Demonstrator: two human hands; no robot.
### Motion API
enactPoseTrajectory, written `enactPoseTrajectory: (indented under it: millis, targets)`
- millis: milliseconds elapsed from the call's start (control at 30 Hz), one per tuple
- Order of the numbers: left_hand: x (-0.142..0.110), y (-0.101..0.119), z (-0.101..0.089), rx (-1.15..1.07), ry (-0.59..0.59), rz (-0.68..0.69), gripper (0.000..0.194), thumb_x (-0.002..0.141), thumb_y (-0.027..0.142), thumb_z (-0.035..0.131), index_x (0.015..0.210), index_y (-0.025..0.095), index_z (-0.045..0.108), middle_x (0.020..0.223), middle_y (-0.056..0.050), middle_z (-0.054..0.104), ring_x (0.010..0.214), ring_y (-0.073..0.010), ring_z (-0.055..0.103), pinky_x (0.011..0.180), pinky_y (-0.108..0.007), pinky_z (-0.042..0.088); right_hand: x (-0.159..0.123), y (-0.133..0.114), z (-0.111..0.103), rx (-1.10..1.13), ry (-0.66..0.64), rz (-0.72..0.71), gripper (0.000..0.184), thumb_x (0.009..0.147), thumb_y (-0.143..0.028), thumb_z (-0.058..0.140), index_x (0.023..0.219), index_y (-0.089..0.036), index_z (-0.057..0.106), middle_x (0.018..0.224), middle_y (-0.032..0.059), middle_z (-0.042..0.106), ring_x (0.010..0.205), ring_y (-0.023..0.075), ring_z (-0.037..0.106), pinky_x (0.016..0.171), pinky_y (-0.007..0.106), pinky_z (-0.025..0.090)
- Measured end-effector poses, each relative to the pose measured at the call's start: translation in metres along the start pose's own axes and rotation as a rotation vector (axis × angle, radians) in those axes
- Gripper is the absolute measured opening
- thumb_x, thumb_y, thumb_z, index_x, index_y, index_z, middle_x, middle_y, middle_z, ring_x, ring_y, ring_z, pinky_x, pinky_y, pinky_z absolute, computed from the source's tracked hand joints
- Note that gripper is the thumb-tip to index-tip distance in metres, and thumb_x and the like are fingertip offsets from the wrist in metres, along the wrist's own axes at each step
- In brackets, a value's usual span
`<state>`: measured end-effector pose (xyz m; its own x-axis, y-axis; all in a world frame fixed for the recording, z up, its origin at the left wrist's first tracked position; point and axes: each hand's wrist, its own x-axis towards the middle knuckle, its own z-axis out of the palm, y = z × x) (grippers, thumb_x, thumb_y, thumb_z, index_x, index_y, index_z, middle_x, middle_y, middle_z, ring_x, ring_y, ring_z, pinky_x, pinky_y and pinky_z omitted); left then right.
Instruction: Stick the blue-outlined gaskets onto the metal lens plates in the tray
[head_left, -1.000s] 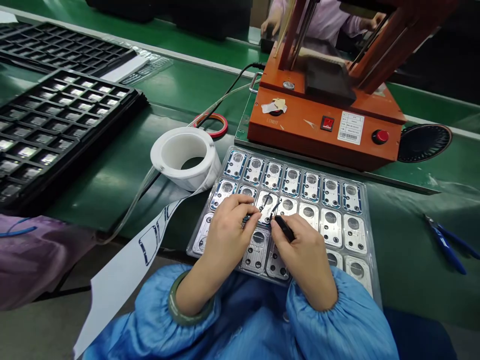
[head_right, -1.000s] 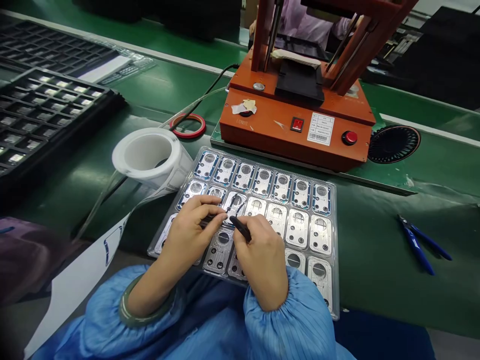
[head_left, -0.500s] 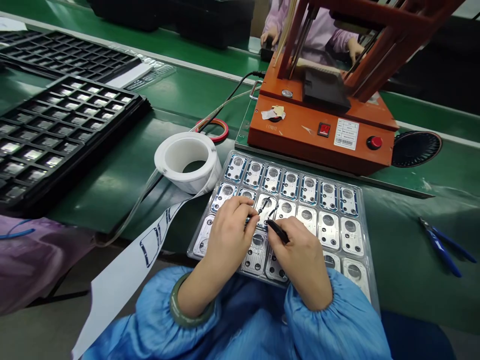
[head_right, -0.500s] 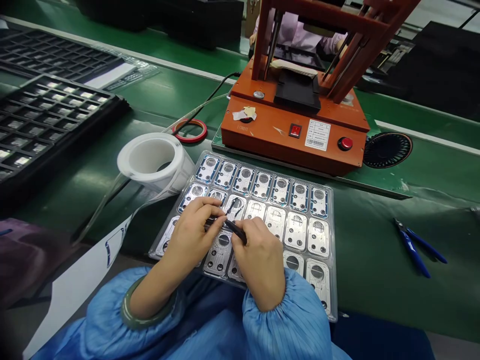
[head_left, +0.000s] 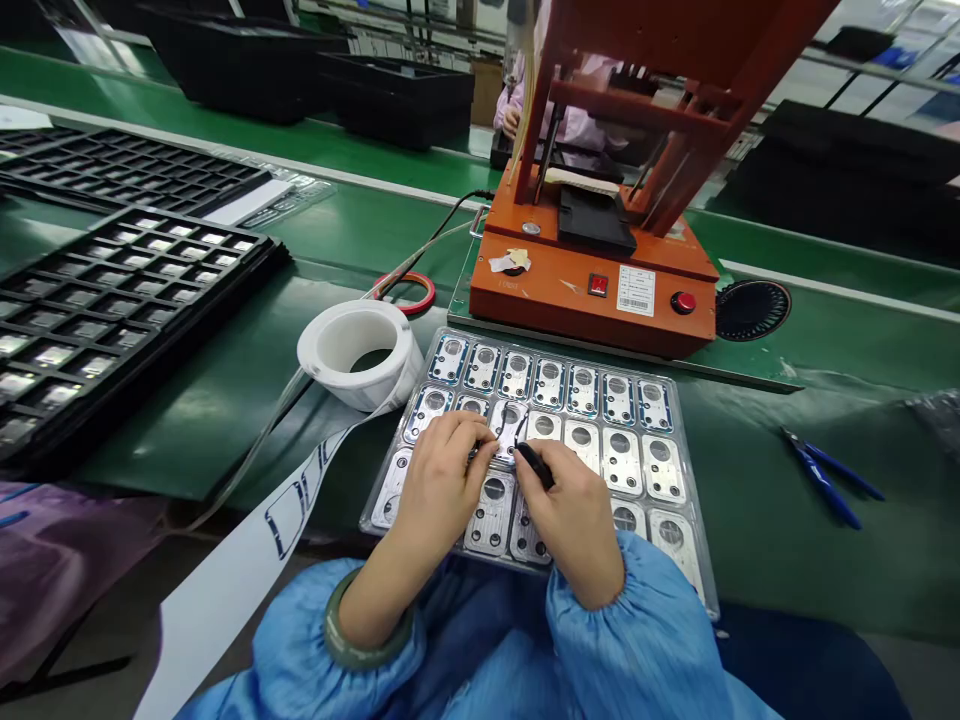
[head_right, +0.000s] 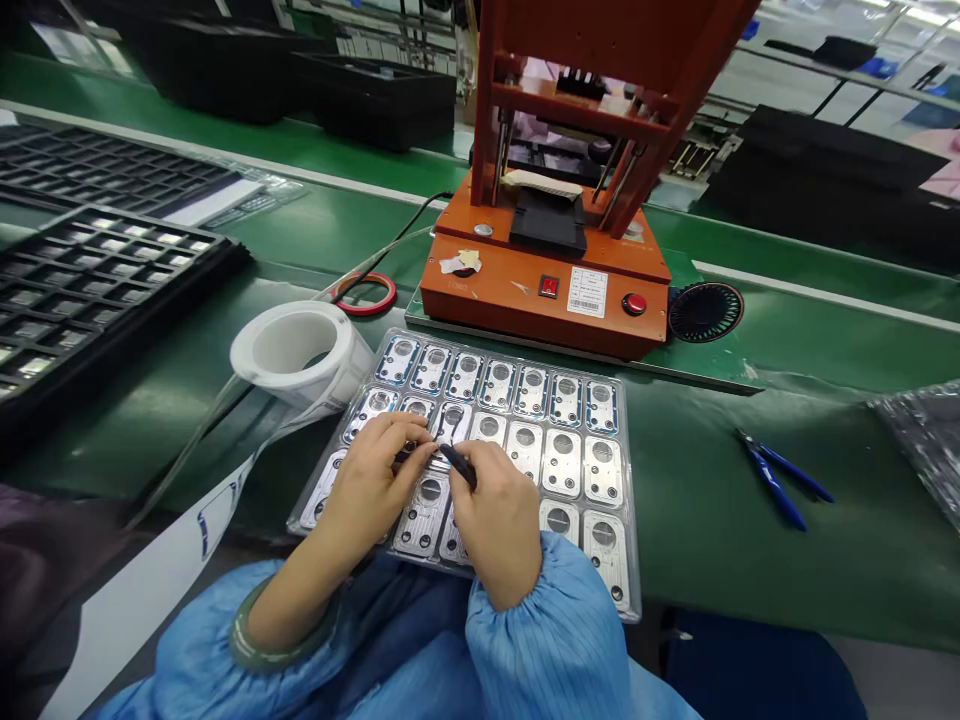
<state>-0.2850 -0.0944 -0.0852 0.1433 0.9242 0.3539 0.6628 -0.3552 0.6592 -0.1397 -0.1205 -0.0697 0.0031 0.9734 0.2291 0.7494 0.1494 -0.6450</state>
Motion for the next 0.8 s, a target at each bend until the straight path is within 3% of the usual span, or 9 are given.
enactPoseTrajectory:
  millis: [100,200,467,800]
  targets:
    - [-0.0008,0.002,-0.0028,-0.125,0.032,-0.018,0.006,0.089,0.021,0.051,0.087,0.021,0.057,0.089,-0.003,0.065,0.089,-0.0192,0.061,0.081,-0.034,0.048,-0.0033,-0.0005,-0.0038,0.197,0.078,-0.008,0.011,0.088,-0.022,0.052,0.093,-0.02,0.062,0.086,0.0024,0.068,0.079,0.0169,0.064,0.072,0.027,0.049]
    - [-0.0025,0.0038,-0.004,-0.214,0.028,-0.038,0.007,0.09,0.023,0.05,0.089,0.021,0.057,0.086,-0.002,0.065,0.083,-0.0169,0.062,0.075,-0.03,0.049,-0.0058,-0.0007,-0.0059,0.262,0.135,-0.021,0.01,0.088,-0.025,0.053,0.092,-0.02,0.061,0.082,0.0026,0.068,0.074,0.0165,0.063,0.069,0.027,0.052]
    - [-0.0077,0.0043,-0.0044,-0.418,0.053,-0.105,0.009,0.091,0.026,0.05,0.094,0.021,0.057,0.085,-0.001,0.064,0.079,-0.0136,0.064,0.073,-0.026,0.051,-0.0078,0.0,-0.0061,0.25,0.221,-0.109,0.008,0.088,-0.021,0.055,0.092,-0.021,0.062,0.08,0.001,0.068,0.07,0.0149,0.064,0.065,0.025,0.053]
    - [-0.01,0.0052,-0.0056,-0.489,0.097,-0.155,0.021,0.084,0.024,0.06,0.104,0.02,0.055,0.085,-0.002,0.064,0.08,-0.0145,0.065,0.077,-0.029,0.055,-0.0098,-0.0019,-0.0071,0.227,0.226,-0.17,0.009,0.088,-0.019,0.056,0.094,-0.021,0.062,0.082,0.0007,0.069,0.07,0.0147,0.066,0.065,0.025,0.055]
